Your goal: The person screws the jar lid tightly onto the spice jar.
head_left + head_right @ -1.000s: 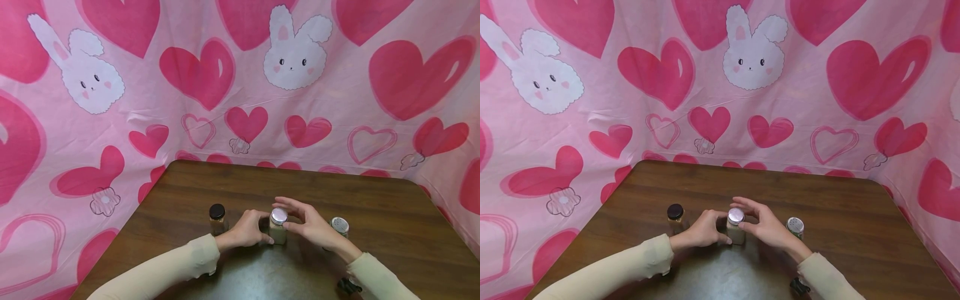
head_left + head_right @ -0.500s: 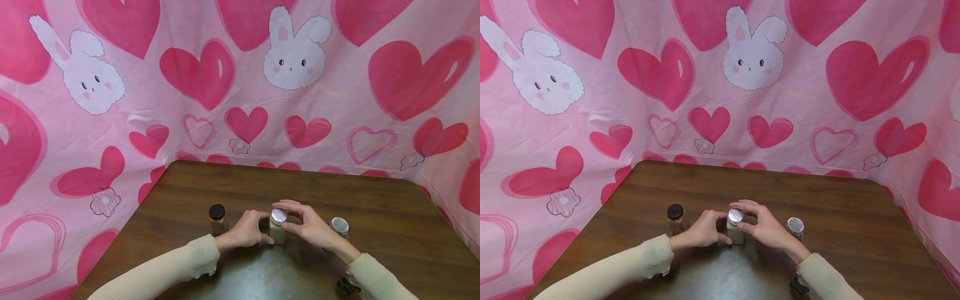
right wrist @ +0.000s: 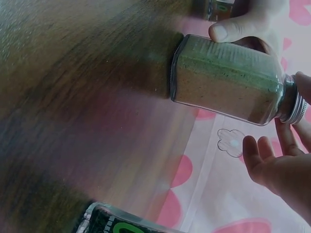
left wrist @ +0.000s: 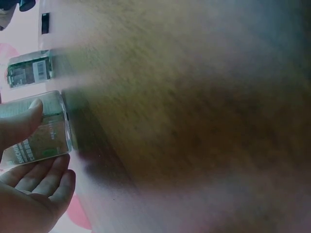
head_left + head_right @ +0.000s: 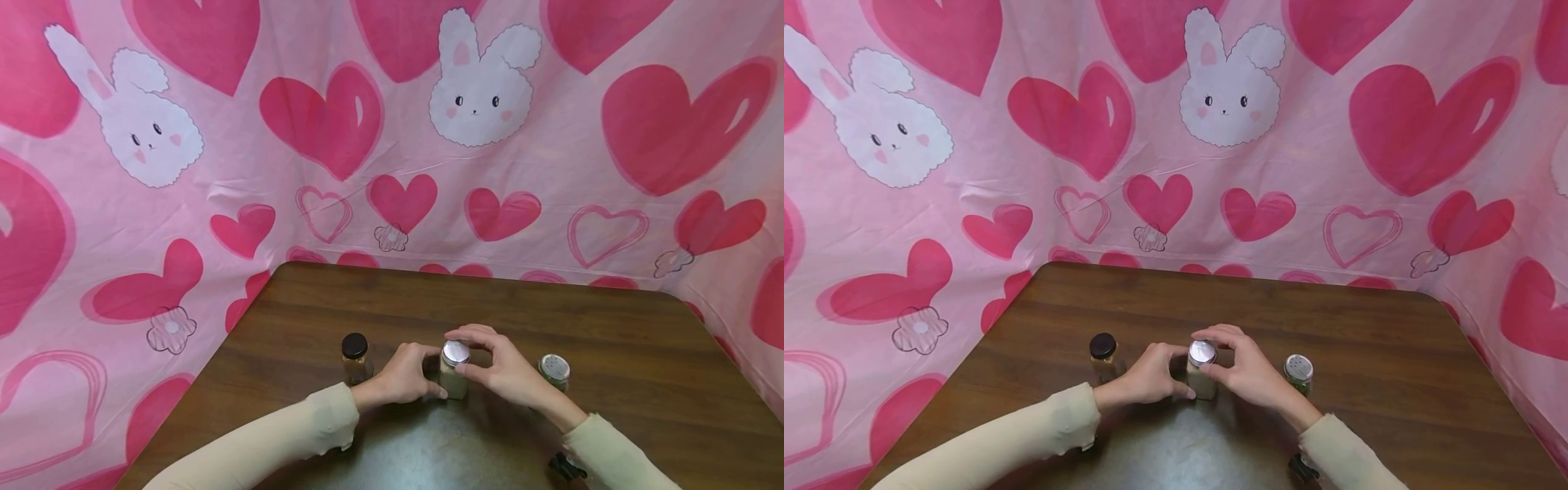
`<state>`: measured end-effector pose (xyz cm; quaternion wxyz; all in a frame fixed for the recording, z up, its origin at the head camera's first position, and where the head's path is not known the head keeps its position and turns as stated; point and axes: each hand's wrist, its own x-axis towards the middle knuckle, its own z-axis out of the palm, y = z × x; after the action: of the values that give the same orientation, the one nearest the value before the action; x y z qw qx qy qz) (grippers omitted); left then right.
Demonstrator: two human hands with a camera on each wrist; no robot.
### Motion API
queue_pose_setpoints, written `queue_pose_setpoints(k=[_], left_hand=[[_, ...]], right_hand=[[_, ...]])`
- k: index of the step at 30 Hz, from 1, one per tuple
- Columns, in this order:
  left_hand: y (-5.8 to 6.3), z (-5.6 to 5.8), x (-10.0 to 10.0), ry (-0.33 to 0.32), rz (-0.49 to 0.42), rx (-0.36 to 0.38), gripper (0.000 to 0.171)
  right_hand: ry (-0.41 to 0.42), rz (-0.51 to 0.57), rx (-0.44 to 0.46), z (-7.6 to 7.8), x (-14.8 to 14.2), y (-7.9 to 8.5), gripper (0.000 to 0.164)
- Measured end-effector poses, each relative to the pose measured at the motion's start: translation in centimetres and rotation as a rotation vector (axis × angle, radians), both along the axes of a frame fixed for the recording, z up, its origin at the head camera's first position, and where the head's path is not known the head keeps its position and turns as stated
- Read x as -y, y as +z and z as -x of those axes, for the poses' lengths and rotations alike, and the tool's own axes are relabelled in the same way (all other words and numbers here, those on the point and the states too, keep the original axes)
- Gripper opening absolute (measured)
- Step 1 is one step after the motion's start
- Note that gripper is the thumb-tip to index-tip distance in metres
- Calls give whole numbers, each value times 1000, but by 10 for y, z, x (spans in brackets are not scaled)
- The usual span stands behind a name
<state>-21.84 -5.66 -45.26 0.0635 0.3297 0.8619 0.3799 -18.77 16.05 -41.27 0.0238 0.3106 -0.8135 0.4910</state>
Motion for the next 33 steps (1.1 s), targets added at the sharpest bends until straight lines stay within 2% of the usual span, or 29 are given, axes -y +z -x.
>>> queue_pose_setpoints(k=[11, 25, 28, 33], left_hand=[[-1, 0, 0, -4, 1, -31, 54], [-1, 0, 0, -8, -8, -29, 54], [-1, 0, -1, -4, -7, -32, 54], [-1, 0, -1, 2, -1, -34, 55]], right_hand=[[-86, -63, -11, 0, 3, 0, 48], [-136, -41, -9, -1, 8, 3, 43], [-154, -43, -2, -4, 11, 8, 42], [-168, -29, 20, -16, 18, 27, 40]])
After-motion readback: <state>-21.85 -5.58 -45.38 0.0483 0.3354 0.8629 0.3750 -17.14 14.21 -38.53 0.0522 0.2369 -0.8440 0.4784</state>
